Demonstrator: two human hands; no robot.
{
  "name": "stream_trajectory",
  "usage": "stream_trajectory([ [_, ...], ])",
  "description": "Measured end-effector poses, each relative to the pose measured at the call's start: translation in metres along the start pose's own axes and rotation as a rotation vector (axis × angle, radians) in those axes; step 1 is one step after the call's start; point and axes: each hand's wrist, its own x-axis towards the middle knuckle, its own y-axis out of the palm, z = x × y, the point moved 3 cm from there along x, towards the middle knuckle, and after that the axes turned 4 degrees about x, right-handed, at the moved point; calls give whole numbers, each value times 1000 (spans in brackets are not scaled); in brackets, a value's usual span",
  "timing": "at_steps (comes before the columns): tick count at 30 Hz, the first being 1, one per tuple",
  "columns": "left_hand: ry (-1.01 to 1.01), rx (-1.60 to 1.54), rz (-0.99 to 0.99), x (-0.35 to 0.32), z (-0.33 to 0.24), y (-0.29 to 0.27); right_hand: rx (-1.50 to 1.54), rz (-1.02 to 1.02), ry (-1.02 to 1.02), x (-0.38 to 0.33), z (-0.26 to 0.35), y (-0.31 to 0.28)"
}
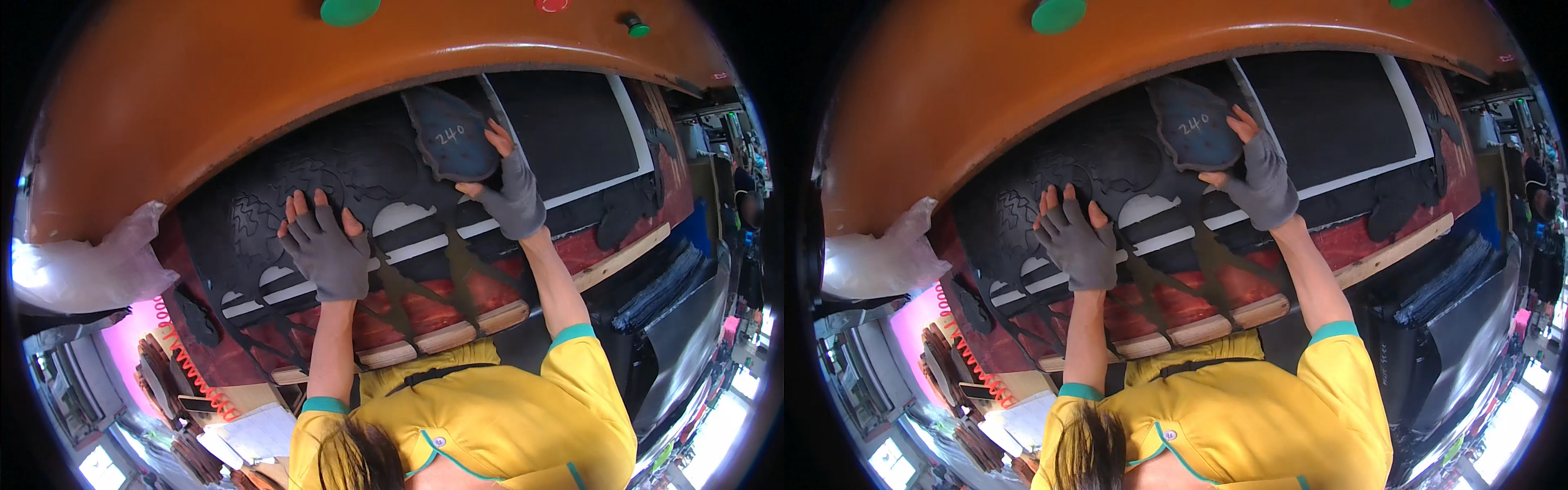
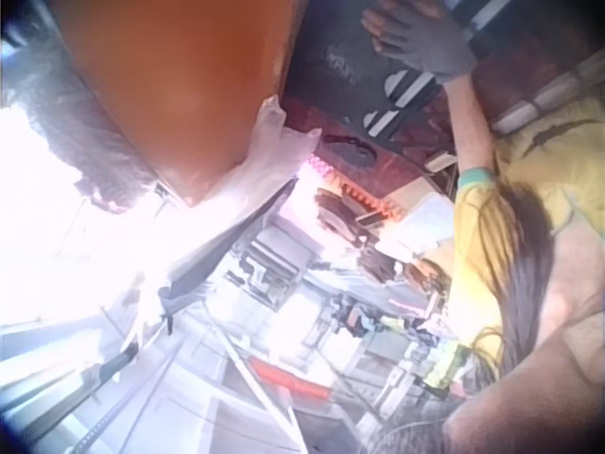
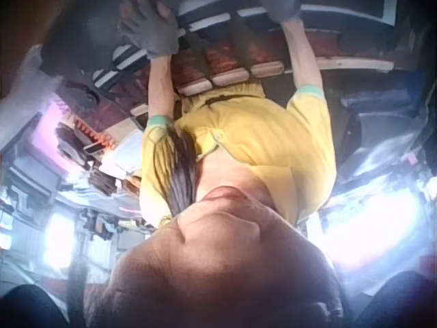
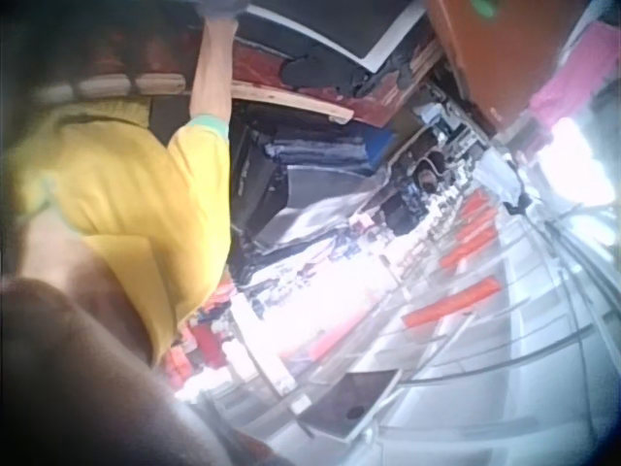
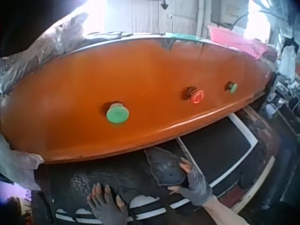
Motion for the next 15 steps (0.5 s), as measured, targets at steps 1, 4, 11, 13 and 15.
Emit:
stream_trajectory([
  [1, 5, -4, -22, 8, -1, 4, -2, -8, -12, 9, -3, 2],
  [4, 16, -17, -61, 34, 3, 17, -139, -85, -84, 40, -6, 14],
  [11, 232, -237, -448, 87, -6, -16, -298, -118, -179, 0, 36, 15],
  [13, 272, -165, -557, 117, -22, -40, -151, -55, -175, -29, 49, 18],
  [15, 361, -125, -736, 159, -46, -58, -128, 111, -104, -44, 51, 33],
])
